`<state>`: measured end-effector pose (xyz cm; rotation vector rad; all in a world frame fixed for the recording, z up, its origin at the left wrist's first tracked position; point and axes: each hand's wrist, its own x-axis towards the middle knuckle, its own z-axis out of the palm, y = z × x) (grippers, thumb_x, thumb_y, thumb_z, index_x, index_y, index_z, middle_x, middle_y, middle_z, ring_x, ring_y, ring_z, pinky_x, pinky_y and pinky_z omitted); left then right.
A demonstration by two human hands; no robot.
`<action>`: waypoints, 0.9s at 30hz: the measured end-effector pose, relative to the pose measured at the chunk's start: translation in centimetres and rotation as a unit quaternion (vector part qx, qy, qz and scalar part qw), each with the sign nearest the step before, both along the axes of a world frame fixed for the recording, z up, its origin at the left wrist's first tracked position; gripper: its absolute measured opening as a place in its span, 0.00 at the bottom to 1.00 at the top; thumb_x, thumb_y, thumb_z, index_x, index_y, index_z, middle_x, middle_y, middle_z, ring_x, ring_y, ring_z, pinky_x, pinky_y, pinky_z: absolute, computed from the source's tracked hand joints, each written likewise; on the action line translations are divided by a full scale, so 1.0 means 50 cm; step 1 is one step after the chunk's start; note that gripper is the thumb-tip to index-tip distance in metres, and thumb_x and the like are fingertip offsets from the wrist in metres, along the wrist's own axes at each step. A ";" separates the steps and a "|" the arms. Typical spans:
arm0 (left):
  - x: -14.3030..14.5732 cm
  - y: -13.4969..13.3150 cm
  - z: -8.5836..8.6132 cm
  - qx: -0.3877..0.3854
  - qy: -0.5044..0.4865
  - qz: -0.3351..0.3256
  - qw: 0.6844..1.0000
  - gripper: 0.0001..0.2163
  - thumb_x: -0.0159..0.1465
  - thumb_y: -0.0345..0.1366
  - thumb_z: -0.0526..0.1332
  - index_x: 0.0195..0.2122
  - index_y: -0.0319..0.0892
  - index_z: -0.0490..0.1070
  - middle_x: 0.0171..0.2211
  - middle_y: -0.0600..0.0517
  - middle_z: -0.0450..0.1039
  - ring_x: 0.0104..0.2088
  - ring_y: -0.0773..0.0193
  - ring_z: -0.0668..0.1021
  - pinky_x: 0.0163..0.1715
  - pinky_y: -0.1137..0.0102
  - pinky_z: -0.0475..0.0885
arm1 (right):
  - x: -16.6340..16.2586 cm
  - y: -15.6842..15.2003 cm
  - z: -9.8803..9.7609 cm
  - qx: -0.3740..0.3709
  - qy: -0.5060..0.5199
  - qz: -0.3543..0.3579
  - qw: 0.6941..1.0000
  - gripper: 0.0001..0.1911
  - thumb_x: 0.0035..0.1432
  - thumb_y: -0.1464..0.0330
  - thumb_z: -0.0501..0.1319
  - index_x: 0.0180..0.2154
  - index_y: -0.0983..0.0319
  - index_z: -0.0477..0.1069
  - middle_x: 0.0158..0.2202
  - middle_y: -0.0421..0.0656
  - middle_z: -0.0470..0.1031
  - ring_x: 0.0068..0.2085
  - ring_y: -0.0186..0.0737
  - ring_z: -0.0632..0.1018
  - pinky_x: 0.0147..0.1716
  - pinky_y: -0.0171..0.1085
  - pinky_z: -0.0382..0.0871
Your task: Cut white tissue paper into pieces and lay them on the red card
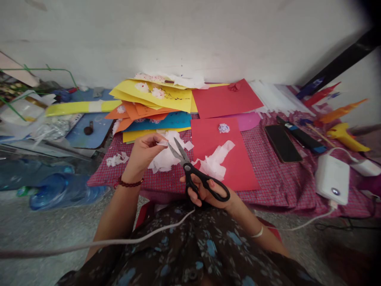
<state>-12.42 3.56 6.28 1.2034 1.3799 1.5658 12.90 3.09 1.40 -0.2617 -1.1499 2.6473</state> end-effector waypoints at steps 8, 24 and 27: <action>-0.046 0.008 0.012 -0.048 0.377 0.156 0.912 0.23 0.53 0.30 0.68 0.51 0.47 0.75 0.43 0.52 0.78 0.46 0.54 0.79 0.54 0.55 0.69 | 0.169 0.047 0.011 0.103 -0.048 -0.237 0.965 0.39 0.49 0.35 0.58 0.54 0.52 0.68 0.28 0.38 0.62 0.24 0.36 0.60 0.28 0.40 0.56; 0.195 0.031 -0.031 -0.078 0.435 -0.115 0.889 0.13 0.54 0.36 0.68 0.42 0.47 0.78 0.42 0.45 0.78 0.48 0.44 0.75 0.54 0.52 0.65 | 0.258 0.074 -0.033 0.134 -0.137 -0.366 0.911 0.38 0.53 0.36 0.53 0.58 0.49 0.68 0.40 0.47 0.71 0.28 0.40 0.60 0.31 0.42 0.58; 0.204 0.040 -0.035 -0.087 0.407 -0.119 0.901 0.17 0.54 0.36 0.68 0.45 0.46 0.77 0.42 0.45 0.78 0.46 0.45 0.75 0.53 0.54 0.65 | 0.261 0.071 -0.036 0.121 -0.129 -0.358 0.917 0.39 0.51 0.37 0.55 0.56 0.52 0.69 0.35 0.45 0.69 0.28 0.39 0.60 0.31 0.43 0.60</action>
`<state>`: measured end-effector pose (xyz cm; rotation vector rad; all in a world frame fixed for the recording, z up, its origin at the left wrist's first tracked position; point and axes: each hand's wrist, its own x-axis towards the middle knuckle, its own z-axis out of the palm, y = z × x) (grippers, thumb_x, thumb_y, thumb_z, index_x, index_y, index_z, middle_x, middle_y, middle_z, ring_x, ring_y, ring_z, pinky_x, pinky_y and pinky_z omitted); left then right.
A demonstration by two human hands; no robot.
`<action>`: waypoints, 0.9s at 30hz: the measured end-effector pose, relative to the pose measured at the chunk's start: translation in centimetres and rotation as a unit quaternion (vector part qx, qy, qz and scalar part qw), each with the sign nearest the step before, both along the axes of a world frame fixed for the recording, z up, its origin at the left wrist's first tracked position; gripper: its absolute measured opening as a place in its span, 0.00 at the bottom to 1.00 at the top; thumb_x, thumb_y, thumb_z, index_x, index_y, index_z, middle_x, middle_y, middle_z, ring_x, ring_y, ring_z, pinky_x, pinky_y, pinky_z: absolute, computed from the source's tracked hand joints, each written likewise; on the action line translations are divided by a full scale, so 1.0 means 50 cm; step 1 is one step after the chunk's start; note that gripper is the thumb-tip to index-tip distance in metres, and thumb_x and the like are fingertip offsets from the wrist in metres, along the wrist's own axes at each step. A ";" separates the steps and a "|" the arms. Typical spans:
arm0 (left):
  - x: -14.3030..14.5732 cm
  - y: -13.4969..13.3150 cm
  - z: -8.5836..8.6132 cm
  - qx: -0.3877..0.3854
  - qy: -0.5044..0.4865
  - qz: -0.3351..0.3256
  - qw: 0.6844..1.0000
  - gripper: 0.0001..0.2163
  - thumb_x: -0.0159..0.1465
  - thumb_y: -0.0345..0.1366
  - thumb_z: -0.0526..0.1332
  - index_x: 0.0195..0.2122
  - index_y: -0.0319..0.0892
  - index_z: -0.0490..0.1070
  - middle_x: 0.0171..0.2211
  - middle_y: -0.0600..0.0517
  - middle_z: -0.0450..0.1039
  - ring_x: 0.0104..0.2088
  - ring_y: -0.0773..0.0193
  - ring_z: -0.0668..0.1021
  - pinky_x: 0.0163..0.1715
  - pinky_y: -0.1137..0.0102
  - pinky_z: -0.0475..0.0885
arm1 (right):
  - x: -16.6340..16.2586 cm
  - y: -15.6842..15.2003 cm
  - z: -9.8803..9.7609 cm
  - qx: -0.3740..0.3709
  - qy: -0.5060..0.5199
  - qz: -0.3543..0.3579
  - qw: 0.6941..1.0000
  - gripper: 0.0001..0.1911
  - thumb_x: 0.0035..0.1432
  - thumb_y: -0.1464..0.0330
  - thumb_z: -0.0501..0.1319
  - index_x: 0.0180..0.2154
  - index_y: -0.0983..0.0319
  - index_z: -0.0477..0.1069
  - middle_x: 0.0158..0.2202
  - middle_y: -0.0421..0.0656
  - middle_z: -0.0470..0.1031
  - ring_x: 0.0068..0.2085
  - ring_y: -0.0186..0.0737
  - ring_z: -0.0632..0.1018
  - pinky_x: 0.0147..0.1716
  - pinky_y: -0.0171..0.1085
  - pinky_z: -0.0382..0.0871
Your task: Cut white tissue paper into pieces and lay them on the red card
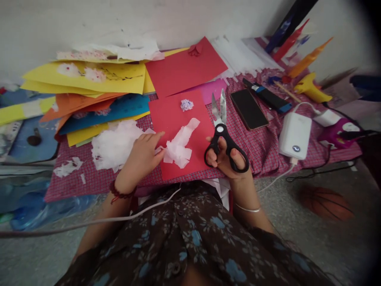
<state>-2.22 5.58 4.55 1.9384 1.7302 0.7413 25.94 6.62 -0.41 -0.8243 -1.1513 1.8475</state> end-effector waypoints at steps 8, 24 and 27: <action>0.019 0.043 -0.009 -0.011 -0.023 0.048 0.999 0.18 0.58 0.45 0.68 0.18 0.45 0.64 0.19 0.54 0.59 0.26 0.61 0.66 0.29 0.68 0.60 | -0.003 -0.002 -0.001 -0.002 0.039 0.013 0.999 0.38 0.49 0.39 0.60 0.55 0.53 0.68 0.29 0.40 0.64 0.26 0.39 0.61 0.31 0.42 0.59; 0.007 -0.027 0.082 0.049 -0.574 0.063 0.815 0.12 0.48 0.34 0.75 0.30 0.43 0.74 0.33 0.48 0.79 0.36 0.59 0.80 0.39 0.65 0.75 | -0.018 -0.018 -0.008 0.036 0.127 0.056 0.990 0.27 0.60 0.48 0.61 0.54 0.55 0.69 0.31 0.40 0.66 0.28 0.37 0.65 0.30 0.38 0.59; -0.021 -0.038 0.091 0.111 -0.623 0.115 0.766 0.10 0.50 0.27 0.73 0.29 0.42 0.74 0.31 0.52 0.79 0.35 0.65 0.80 0.39 0.70 0.76 | -0.041 -0.050 0.013 0.051 0.111 0.116 0.986 0.29 0.60 0.46 0.60 0.56 0.55 0.68 0.31 0.40 0.66 0.29 0.38 0.66 0.30 0.38 0.59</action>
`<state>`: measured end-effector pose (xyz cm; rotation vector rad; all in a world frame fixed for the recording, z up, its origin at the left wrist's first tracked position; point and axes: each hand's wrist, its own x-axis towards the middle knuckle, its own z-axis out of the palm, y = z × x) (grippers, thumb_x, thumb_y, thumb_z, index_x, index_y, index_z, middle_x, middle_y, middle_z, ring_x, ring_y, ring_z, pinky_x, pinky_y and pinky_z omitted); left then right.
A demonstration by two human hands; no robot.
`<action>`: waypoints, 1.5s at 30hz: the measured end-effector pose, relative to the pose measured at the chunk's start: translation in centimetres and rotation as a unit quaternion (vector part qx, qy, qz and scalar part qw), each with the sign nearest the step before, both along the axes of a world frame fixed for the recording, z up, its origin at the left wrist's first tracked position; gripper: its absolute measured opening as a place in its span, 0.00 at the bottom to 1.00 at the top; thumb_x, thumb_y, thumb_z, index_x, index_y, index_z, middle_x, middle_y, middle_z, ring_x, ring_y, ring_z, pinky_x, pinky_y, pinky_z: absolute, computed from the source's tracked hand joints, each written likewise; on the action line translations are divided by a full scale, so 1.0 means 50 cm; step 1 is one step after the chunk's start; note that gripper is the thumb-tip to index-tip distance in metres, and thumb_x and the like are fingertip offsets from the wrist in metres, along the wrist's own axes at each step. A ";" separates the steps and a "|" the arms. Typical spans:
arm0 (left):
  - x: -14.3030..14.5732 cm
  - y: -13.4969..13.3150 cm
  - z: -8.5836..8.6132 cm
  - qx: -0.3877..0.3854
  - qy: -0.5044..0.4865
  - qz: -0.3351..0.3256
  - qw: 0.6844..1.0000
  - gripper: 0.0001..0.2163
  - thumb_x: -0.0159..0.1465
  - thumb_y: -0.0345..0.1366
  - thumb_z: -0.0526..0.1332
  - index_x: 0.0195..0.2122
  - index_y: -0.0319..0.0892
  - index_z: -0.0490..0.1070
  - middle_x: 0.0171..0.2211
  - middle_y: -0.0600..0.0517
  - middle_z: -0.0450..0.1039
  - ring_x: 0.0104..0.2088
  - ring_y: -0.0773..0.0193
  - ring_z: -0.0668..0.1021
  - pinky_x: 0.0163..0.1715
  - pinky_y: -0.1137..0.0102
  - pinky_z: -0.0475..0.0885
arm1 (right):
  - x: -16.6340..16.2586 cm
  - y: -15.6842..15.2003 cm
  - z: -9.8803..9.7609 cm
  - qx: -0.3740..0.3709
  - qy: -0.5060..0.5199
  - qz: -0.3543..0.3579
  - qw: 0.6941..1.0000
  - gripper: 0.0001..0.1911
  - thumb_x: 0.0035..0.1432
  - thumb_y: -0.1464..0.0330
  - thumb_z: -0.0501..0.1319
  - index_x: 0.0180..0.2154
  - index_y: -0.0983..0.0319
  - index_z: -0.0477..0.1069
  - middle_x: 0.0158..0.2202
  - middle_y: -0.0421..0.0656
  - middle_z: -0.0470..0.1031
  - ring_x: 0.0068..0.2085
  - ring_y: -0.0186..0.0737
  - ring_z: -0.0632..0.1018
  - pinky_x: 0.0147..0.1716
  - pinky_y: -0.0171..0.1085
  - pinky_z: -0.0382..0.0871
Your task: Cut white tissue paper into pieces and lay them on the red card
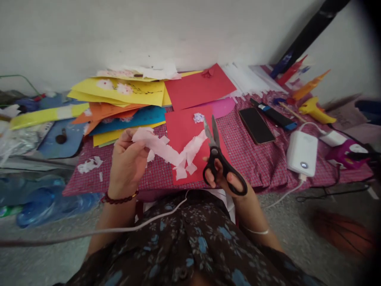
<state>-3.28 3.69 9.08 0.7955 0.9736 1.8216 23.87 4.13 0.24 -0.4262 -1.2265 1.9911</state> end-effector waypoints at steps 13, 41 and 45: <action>-0.134 -0.087 0.005 -0.077 -0.162 0.201 0.963 0.07 0.63 0.26 0.57 0.32 0.40 0.73 0.30 0.54 0.79 0.34 0.69 0.82 0.39 0.74 0.78 | -0.193 -0.060 0.012 0.071 -0.123 0.309 0.940 0.37 0.62 0.44 0.58 0.59 0.65 0.60 0.38 0.43 0.67 0.36 0.36 0.69 0.36 0.37 0.65; -0.219 -0.132 -0.032 0.123 -0.100 0.140 0.977 0.27 0.61 0.65 0.56 0.28 0.43 0.74 0.15 0.59 0.54 0.15 0.72 0.55 0.17 0.73 0.56 | -0.313 -0.092 0.023 0.017 -0.072 0.342 0.937 0.37 0.61 0.39 0.52 0.53 0.65 0.63 0.38 0.45 0.70 0.40 0.39 0.74 0.42 0.40 0.68; -0.229 -0.156 -0.054 0.111 -0.091 0.177 0.974 0.28 0.62 0.65 0.54 0.28 0.43 0.74 0.15 0.60 0.53 0.16 0.72 0.54 0.19 0.74 0.57 | -0.335 -0.101 0.035 0.000 -0.103 0.309 0.945 0.37 0.59 0.39 0.55 0.52 0.64 0.61 0.38 0.43 0.69 0.38 0.37 0.74 0.40 0.39 0.69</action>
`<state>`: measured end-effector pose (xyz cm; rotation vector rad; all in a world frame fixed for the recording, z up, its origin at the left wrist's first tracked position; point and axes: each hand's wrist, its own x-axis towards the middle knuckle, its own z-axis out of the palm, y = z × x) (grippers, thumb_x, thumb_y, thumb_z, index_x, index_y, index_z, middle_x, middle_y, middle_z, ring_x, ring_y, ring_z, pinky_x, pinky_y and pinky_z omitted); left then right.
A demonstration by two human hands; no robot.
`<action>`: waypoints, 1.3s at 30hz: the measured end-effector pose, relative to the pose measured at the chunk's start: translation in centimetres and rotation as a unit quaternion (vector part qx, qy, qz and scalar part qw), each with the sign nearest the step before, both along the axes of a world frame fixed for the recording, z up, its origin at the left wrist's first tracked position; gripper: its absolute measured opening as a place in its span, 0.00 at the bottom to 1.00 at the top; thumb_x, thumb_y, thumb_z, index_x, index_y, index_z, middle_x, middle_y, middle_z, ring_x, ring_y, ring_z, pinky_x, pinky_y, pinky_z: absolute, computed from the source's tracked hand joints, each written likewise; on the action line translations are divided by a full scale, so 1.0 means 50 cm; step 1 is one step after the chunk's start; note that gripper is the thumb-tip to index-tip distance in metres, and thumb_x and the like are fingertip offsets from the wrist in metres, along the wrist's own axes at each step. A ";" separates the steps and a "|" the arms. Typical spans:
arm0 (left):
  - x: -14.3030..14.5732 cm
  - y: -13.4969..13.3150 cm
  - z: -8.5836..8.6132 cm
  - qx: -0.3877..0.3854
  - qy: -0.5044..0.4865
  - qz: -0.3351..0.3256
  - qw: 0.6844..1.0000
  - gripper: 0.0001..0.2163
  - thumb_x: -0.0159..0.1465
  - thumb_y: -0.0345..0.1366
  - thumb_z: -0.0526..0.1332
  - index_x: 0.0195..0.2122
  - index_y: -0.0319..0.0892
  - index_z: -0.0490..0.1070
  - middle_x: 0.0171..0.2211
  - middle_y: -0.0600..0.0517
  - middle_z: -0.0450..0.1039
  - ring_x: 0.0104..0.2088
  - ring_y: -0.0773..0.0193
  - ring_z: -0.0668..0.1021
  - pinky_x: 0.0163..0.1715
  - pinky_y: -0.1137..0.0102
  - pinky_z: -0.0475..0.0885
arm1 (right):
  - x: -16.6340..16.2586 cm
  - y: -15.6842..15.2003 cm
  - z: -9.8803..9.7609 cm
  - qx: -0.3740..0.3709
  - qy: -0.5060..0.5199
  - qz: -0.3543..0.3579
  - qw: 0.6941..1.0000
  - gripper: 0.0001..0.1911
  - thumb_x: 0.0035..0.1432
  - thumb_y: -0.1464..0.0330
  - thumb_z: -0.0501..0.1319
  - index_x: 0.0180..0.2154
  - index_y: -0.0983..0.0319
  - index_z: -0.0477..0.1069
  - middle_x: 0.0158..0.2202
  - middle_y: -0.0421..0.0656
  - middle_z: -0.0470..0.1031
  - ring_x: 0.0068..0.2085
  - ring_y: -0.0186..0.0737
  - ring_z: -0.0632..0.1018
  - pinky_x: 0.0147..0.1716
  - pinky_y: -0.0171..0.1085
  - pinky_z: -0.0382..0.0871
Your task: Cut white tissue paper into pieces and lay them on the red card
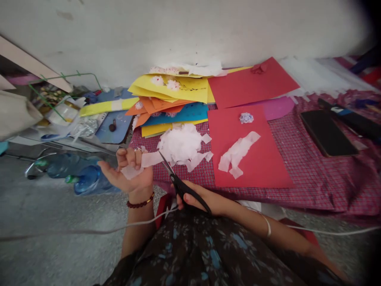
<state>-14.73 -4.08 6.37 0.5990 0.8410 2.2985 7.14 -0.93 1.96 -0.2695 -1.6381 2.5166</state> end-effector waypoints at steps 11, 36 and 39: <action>0.005 -0.003 -0.014 0.011 -0.013 -0.025 1.000 0.32 0.63 0.67 0.50 0.27 0.41 0.74 0.15 0.60 0.52 0.15 0.74 0.55 0.20 0.74 0.61 | -0.009 -0.008 0.009 -0.008 -0.050 -0.049 0.998 0.42 0.52 0.36 0.59 0.53 0.63 0.61 0.31 0.36 0.64 0.29 0.30 0.69 0.28 0.33 0.66; 0.006 0.042 -0.029 0.063 -0.074 -0.039 0.994 0.37 0.63 0.69 0.45 0.26 0.37 0.75 0.13 0.59 0.52 0.14 0.75 0.52 0.16 0.75 0.56 | -0.003 0.012 0.022 -0.043 -0.073 -0.083 0.993 0.35 0.54 0.39 0.61 0.46 0.63 0.64 0.30 0.36 0.67 0.26 0.27 0.71 0.25 0.30 0.66; 0.005 0.043 -0.030 0.071 -0.064 -0.058 0.994 0.37 0.62 0.69 0.46 0.27 0.37 0.75 0.13 0.58 0.52 0.14 0.75 0.54 0.16 0.76 0.56 | -0.005 0.012 0.022 -0.054 -0.075 -0.100 0.991 0.35 0.54 0.40 0.61 0.47 0.63 0.65 0.29 0.35 0.68 0.24 0.27 0.70 0.23 0.30 0.65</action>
